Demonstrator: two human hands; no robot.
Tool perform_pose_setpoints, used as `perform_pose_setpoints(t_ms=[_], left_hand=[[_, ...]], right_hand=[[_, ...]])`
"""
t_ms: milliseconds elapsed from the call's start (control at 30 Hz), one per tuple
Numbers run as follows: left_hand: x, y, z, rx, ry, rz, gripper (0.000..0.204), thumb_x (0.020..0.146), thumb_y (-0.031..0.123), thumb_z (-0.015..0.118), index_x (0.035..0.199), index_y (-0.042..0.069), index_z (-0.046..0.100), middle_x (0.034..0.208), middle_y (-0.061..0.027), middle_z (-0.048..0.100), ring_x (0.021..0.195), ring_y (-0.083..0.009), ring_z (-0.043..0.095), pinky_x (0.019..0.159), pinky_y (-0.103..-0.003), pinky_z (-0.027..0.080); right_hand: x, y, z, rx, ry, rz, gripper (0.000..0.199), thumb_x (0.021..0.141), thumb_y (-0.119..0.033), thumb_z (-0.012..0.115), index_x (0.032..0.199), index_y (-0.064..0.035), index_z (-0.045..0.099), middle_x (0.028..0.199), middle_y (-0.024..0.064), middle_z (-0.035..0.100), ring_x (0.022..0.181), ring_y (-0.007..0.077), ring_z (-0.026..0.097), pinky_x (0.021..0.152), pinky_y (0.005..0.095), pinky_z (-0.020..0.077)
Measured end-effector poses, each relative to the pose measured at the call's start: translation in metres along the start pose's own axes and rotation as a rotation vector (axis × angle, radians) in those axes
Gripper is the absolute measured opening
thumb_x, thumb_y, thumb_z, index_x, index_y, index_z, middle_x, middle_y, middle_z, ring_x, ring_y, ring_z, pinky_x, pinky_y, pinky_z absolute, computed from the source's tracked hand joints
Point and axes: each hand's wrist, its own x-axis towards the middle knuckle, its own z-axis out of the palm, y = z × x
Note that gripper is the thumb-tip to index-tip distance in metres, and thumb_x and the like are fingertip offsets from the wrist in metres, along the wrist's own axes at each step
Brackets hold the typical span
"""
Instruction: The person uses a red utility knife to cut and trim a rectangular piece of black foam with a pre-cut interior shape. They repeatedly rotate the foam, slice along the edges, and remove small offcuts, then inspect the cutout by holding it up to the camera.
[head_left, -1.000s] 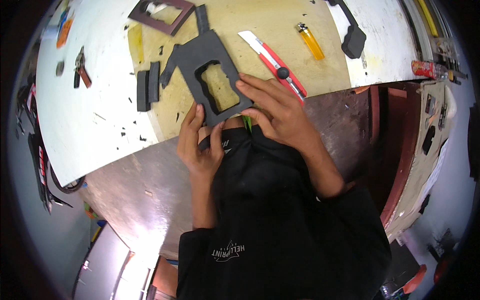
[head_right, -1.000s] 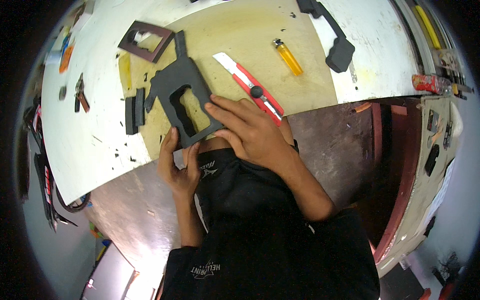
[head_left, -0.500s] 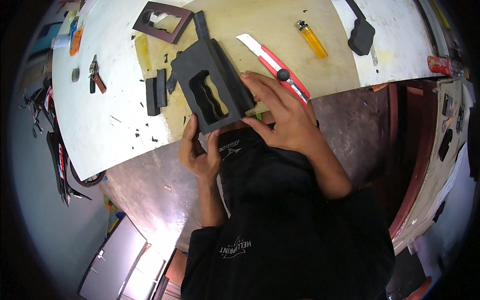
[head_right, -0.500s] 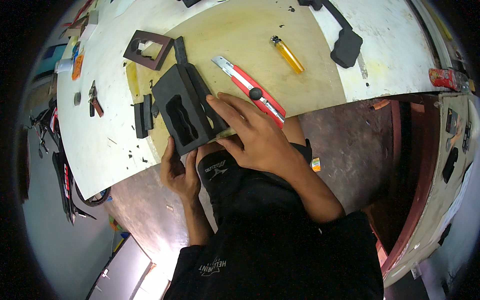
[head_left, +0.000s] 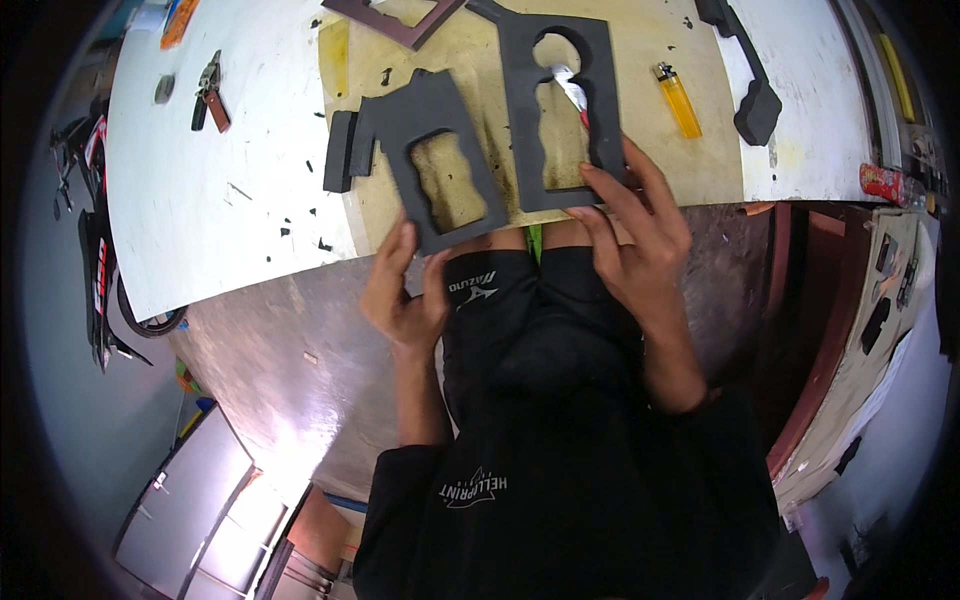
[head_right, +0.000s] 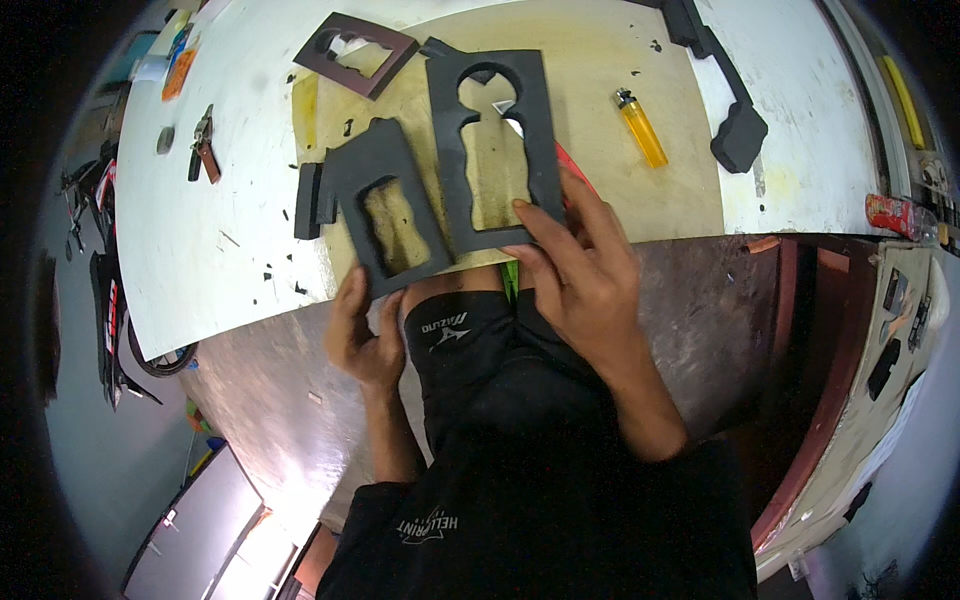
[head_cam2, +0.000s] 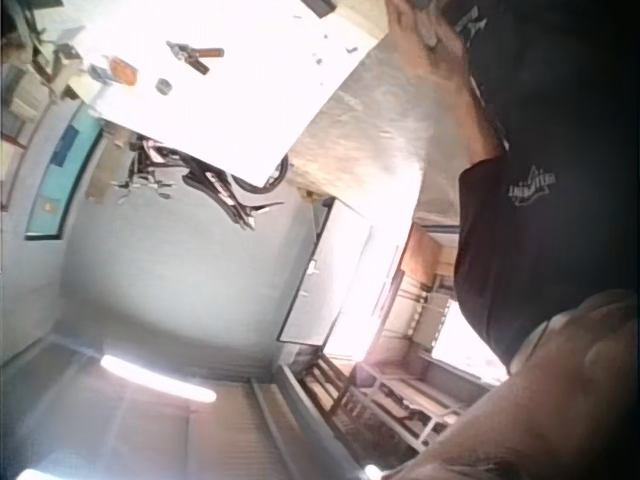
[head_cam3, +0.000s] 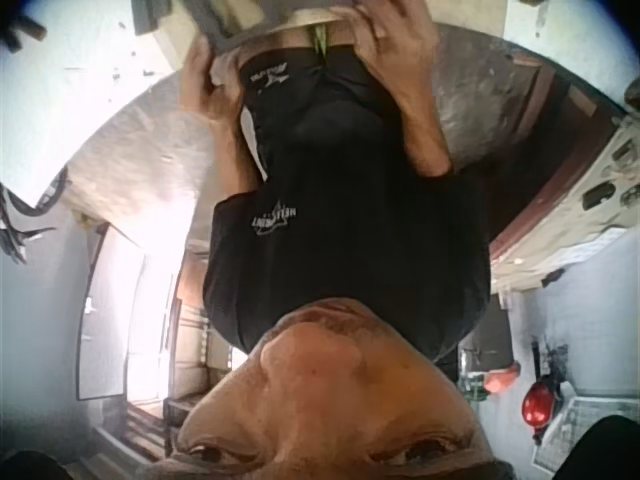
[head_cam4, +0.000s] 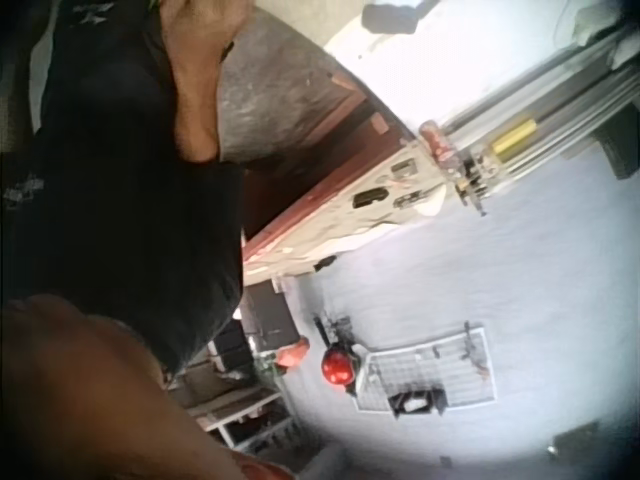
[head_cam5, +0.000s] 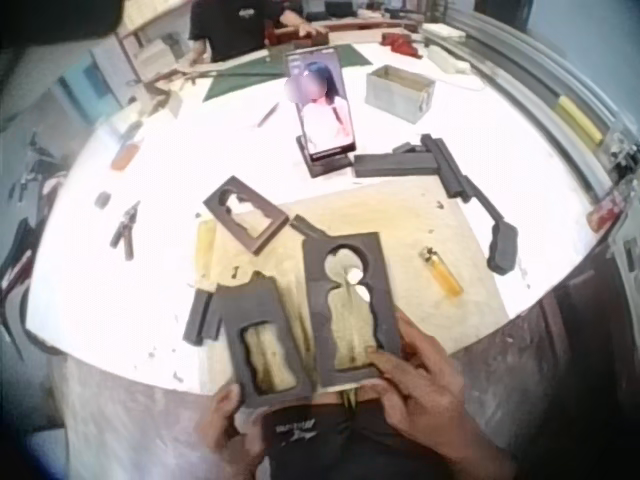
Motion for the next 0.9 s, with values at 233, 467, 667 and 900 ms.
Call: perform_pose_setpoints(t_ms=[233, 467, 667, 900], left_hand=[[0.011, 0.022, 0.022, 0.088, -0.075, 0.061, 0.056, 0.072, 0.000, 0.080, 0.122, -0.005, 0.057, 0.119, -0.0220, 0.063, 0.110, -0.0321, 0.063, 0.093, -0.037, 0.051], [0.016, 0.025, 0.022, 0.002, -0.052, 0.002, 0.069, 0.069, 0.009, 0.084, 0.129, -0.003, 0.053, 0.120, -0.0223, 0.062, 0.111, -0.0328, 0.063, 0.094, -0.038, 0.050], [0.018, 0.025, 0.021, 0.012, -0.075, 0.030, 0.059, 0.068, 0.007, 0.084, 0.122, 0.000, 0.061, 0.121, -0.0223, 0.062, 0.107, -0.0347, 0.063, 0.089, -0.038, 0.051], [0.018, 0.022, 0.024, 0.002, -0.067, 0.012, 0.061, 0.070, 0.006, 0.083, 0.125, -0.002, 0.058, 0.122, -0.0218, 0.062, 0.108, -0.0342, 0.063, 0.089, -0.038, 0.051]], right_hand=[[-0.002, -0.012, 0.003, -0.035, -0.175, -0.128, 0.039, 0.072, -0.013, 0.079, 0.109, -0.0068, 0.070, 0.127, 0.0219, 0.057, 0.083, 0.0250, 0.061, 0.066, 0.0319, 0.0518], [-0.007, -0.013, 0.020, -0.060, -0.208, -0.135, 0.040, 0.073, -0.017, 0.078, 0.111, -0.0071, 0.069, 0.129, 0.0221, 0.056, 0.085, 0.0272, 0.060, 0.067, 0.0328, 0.0518], [-0.006, -0.011, 0.022, -0.013, -0.216, -0.112, 0.040, 0.074, -0.016, 0.078, 0.111, -0.0068, 0.069, 0.130, 0.0212, 0.055, 0.086, 0.0278, 0.060, 0.069, 0.0334, 0.0515], [-0.007, -0.009, 0.018, -0.035, -0.131, -0.124, 0.038, 0.074, -0.012, 0.079, 0.110, -0.0045, 0.070, 0.127, 0.0230, 0.057, 0.087, 0.0291, 0.061, 0.070, 0.0346, 0.0525]])
